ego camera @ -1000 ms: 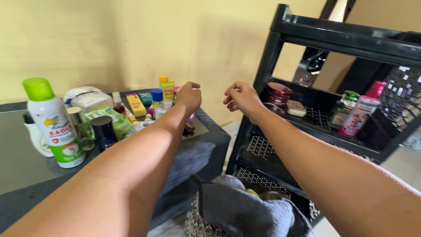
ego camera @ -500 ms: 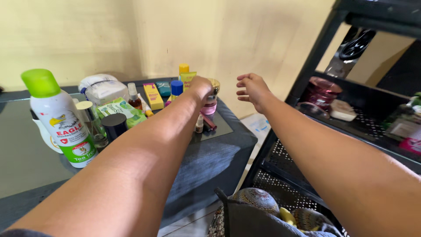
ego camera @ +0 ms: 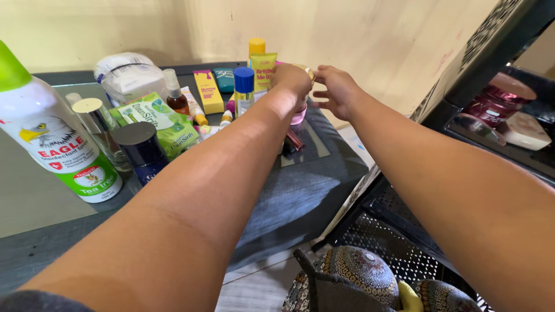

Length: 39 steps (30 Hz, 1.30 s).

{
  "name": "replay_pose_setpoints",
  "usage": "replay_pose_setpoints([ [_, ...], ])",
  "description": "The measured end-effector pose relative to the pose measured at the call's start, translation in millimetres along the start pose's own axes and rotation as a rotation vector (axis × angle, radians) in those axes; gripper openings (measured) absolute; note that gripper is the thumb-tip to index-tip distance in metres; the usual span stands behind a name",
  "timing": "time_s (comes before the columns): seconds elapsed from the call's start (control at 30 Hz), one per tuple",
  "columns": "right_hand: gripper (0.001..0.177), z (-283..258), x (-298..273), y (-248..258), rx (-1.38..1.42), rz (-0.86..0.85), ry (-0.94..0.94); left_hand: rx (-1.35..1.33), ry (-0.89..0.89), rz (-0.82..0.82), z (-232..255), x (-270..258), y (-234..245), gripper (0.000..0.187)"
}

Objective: The person sits on the floor and wipes several cosmetic containers with a yellow cloth, then places them on a black metal shelf. They handle bottles, jars, and tubes one at a time, arranging them on the shelf.

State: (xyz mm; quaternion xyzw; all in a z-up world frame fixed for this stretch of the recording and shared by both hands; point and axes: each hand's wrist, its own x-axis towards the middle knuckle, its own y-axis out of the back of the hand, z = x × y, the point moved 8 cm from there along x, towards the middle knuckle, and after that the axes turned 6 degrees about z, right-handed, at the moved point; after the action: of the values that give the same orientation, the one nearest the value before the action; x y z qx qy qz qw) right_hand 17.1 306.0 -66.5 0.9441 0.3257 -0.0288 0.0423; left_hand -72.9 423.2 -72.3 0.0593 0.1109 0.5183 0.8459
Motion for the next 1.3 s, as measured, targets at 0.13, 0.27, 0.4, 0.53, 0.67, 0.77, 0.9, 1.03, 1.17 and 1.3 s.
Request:
replay_pose_setpoints([
  [0.13,0.051,1.0,-0.9,-4.0,0.052,-0.039,0.050,-0.003,-0.142,0.043,12.4,-1.7,2.2,0.055],
  [0.27,0.047,-4.5,-16.1,12.8,0.028,0.031,0.096,0.167,-0.323,0.110,26.4,0.1,-9.7,0.076],
  [0.4,0.039,-22.3,-49.7,29.1,-0.051,0.046,0.102,0.050,-0.289,0.099,20.1,-9.8,-14.5,0.047],
  [0.53,0.037,-46.8,-92.5,38.2,-0.095,0.041,0.119,-0.131,-0.295,0.048,25.9,-47.8,-7.3,0.035],
  [0.67,0.037,-67.3,-139.9,46.3,-0.108,-0.002,0.169,-0.278,-0.379,-0.017,40.2,-102.7,1.9,0.033],
  [0.77,0.033,-75.4,-173.8,61.6,-0.049,0.025,0.191,-0.559,-0.351,-0.221,48.1,-140.1,-1.6,0.032],
  [0.9,0.026,-76.4,-212.9,90.1,0.091,0.089,0.135,-0.594,-0.413,-0.334,58.5,-192.8,-11.0,0.033],
  [1.03,0.027,-79.7,-251.8,120.7,0.109,0.062,0.150,-0.583,-0.437,-0.436,65.2,-243.5,-33.7,0.034],
  [1.17,0.024,-83.2,-289.7,158.9,0.100,0.087,0.173,-0.580,-0.514,-0.512,73.0,-284.3,-58.8,0.035],
  [1.3,0.027,-80.6,-319.7,198.1,0.139,0.157,0.193,-0.522,-0.619,-0.564,76.5,-317.0,-89.5,0.036],
])
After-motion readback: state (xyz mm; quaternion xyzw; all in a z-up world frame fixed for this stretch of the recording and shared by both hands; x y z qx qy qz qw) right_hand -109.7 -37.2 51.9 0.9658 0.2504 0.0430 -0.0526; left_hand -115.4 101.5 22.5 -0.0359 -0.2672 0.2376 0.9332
